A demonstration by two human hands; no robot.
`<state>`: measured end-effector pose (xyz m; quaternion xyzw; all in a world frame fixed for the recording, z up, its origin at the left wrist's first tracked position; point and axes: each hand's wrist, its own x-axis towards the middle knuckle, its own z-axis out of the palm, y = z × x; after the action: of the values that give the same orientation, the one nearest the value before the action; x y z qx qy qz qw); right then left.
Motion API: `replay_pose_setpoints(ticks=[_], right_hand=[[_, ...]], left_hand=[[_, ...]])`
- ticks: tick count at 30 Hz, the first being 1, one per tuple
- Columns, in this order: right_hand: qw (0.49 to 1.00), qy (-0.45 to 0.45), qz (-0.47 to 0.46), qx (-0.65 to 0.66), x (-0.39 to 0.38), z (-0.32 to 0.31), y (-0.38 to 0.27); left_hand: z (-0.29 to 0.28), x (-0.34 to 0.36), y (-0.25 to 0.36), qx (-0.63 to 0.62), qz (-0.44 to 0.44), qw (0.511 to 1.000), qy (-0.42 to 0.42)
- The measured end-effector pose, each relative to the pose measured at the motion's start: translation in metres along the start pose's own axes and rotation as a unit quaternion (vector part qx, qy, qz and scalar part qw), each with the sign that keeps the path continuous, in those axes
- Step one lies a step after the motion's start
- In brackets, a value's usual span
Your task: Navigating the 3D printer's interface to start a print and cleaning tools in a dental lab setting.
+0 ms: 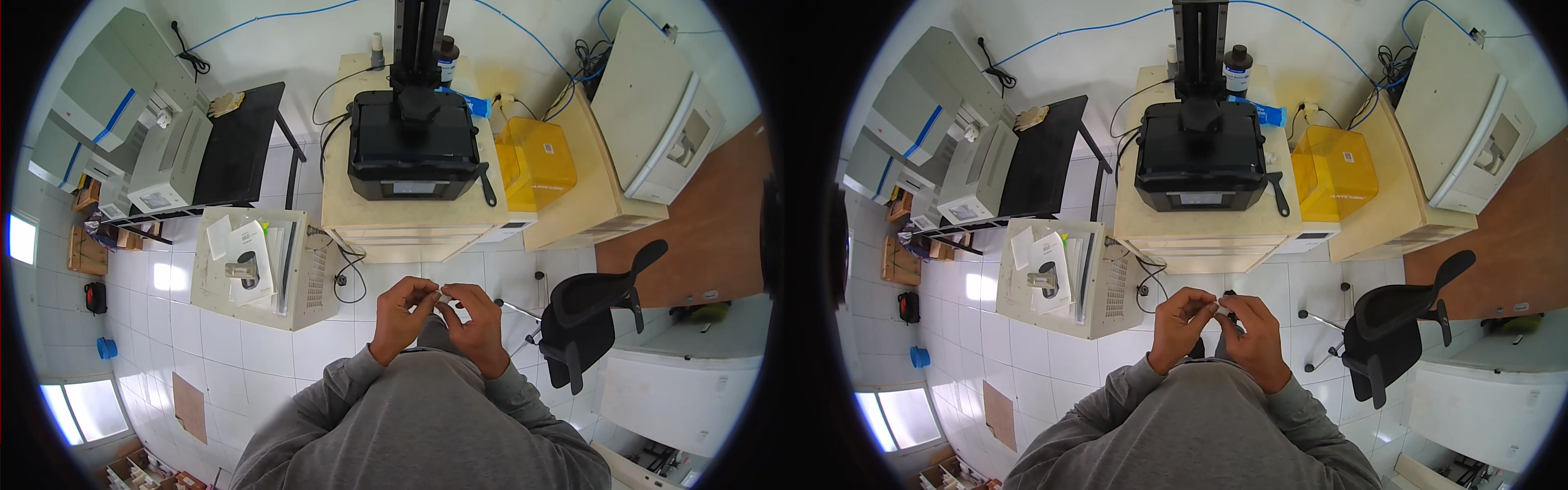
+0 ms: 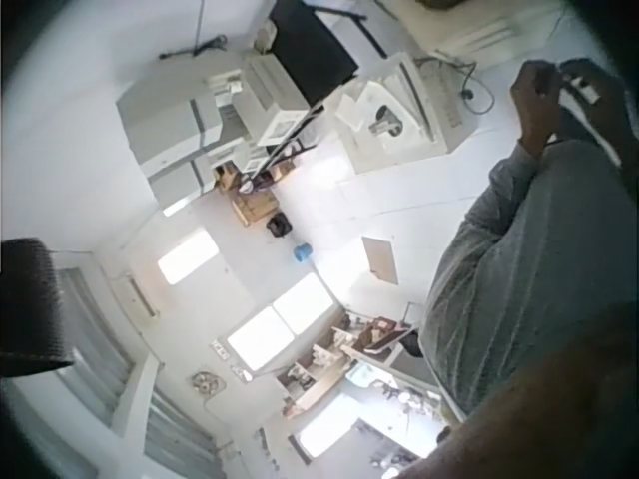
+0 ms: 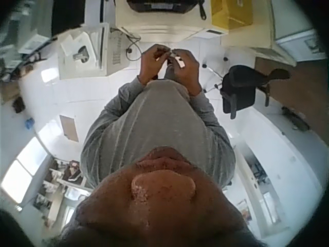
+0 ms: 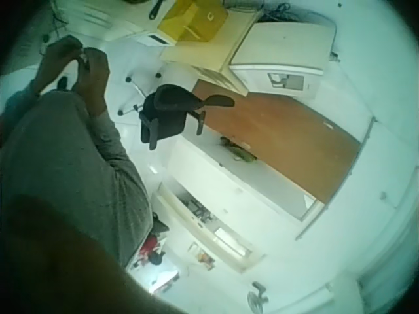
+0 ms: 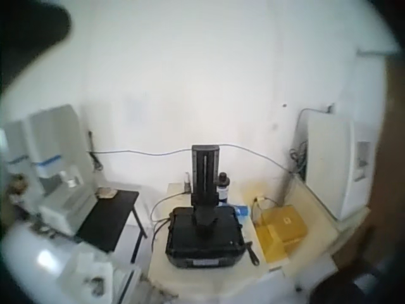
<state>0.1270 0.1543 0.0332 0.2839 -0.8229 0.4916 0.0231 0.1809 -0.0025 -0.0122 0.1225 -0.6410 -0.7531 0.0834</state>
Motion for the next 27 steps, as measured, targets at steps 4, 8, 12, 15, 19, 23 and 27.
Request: replay_pose_setpoints(ticks=[4, 8, 12, 15, 19, 23, 27], right_hand=[[0.999, -0.026, 0.023, 0.019, 0.031, -0.005, 0.023], [0.997, -0.067, 0.010, 0.044, 0.074, -0.007, 0.039], [0.993, -0.098, -0.036, 0.058, 0.109, -0.015, 0.048], [0.988, -0.124, -0.061, 0.070, 0.131, -0.018, 0.063], [0.991, -0.110, -0.050, 0.062, 0.157, -0.024, 0.074], [0.999, -0.027, -0.035, 0.018, 0.182, -0.037, 0.079], [0.999, 0.024, -0.015, -0.018, 0.197, -0.033, 0.084]], left_hand=[[0.003, 0.031, -0.005, 0.004, -0.004, 1.000, 0.017], [0.001, 0.062, -0.004, 0.028, -0.010, 0.999, 0.044], [0.005, 0.086, 0.003, -0.042, -0.020, 0.997, 0.054], [0.003, 0.095, 0.007, -0.073, -0.027, 0.994, 0.072], [-0.017, 0.098, -0.003, -0.051, -0.064, 0.991, 0.110], [-0.051, 0.092, -0.034, 0.000, -0.126, 0.985, 0.117], [-0.069, 0.095, -0.051, 0.043, -0.178, 0.979, 0.095]])
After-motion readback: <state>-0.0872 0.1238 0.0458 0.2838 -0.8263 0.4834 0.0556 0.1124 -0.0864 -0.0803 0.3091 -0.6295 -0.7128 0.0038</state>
